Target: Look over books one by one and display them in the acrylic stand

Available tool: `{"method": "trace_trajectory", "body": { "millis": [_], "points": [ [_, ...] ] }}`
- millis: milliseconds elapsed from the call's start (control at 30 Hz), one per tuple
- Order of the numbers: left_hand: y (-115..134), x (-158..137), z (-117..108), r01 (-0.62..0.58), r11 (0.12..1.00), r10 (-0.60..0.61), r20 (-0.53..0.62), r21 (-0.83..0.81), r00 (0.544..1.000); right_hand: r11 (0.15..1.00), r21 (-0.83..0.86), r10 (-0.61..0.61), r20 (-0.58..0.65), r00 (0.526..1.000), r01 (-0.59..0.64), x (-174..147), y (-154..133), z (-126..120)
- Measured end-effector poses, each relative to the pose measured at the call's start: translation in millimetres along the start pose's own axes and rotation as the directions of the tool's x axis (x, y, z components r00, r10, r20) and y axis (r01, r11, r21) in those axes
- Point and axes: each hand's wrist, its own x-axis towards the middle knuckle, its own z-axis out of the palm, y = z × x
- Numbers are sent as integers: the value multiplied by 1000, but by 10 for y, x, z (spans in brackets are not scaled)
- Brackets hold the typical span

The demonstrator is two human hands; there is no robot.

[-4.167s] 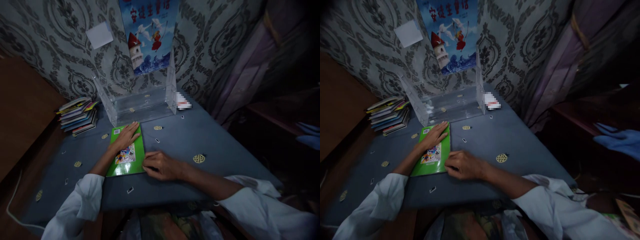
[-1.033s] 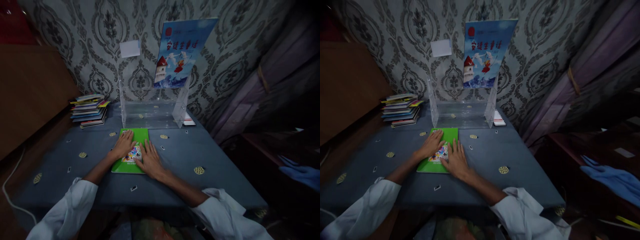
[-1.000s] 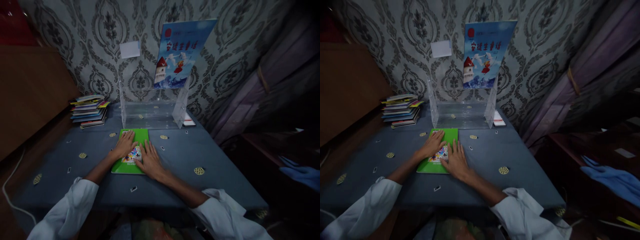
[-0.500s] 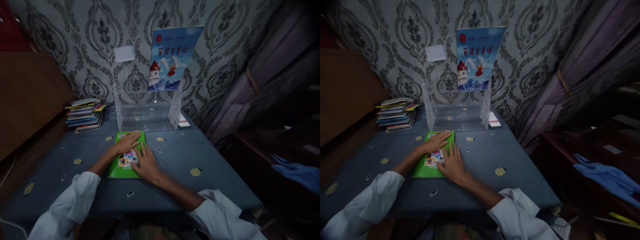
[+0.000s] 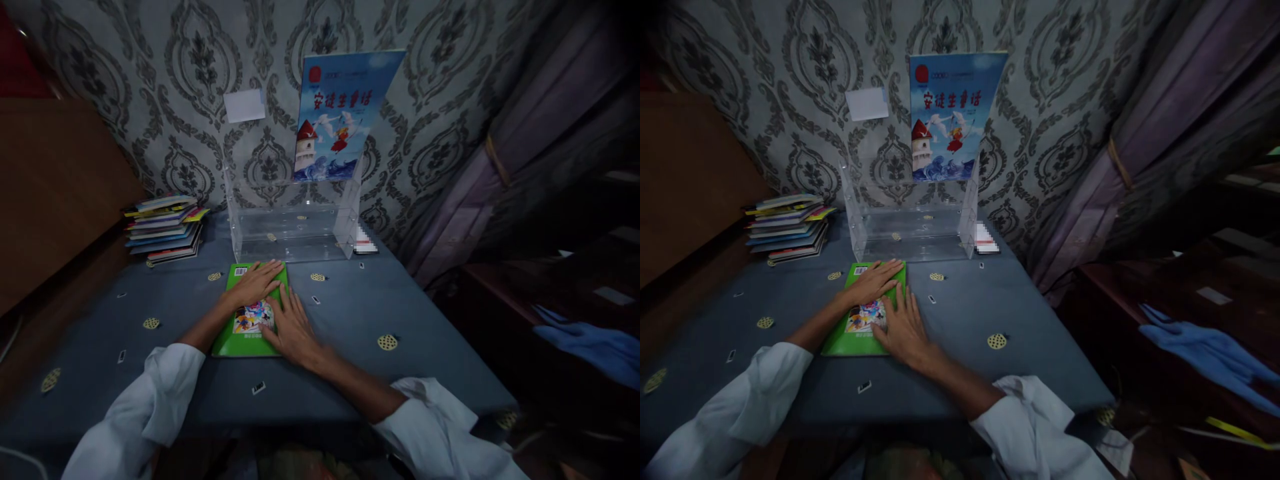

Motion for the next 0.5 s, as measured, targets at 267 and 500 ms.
{"method": "trace_trajectory", "body": {
  "millis": [267, 500],
  "points": [
    [11, -10, -8, -14, 1000, 14, 5, 6, 1000, 999, 32, 22, -50, 999, -20, -1, 24, 47],
    [56, -43, -52, -55, 998, 54, 70, 8, 996, 992, 123, 50, -100, 994, -38, 8, 120, 137]
  ]
}}
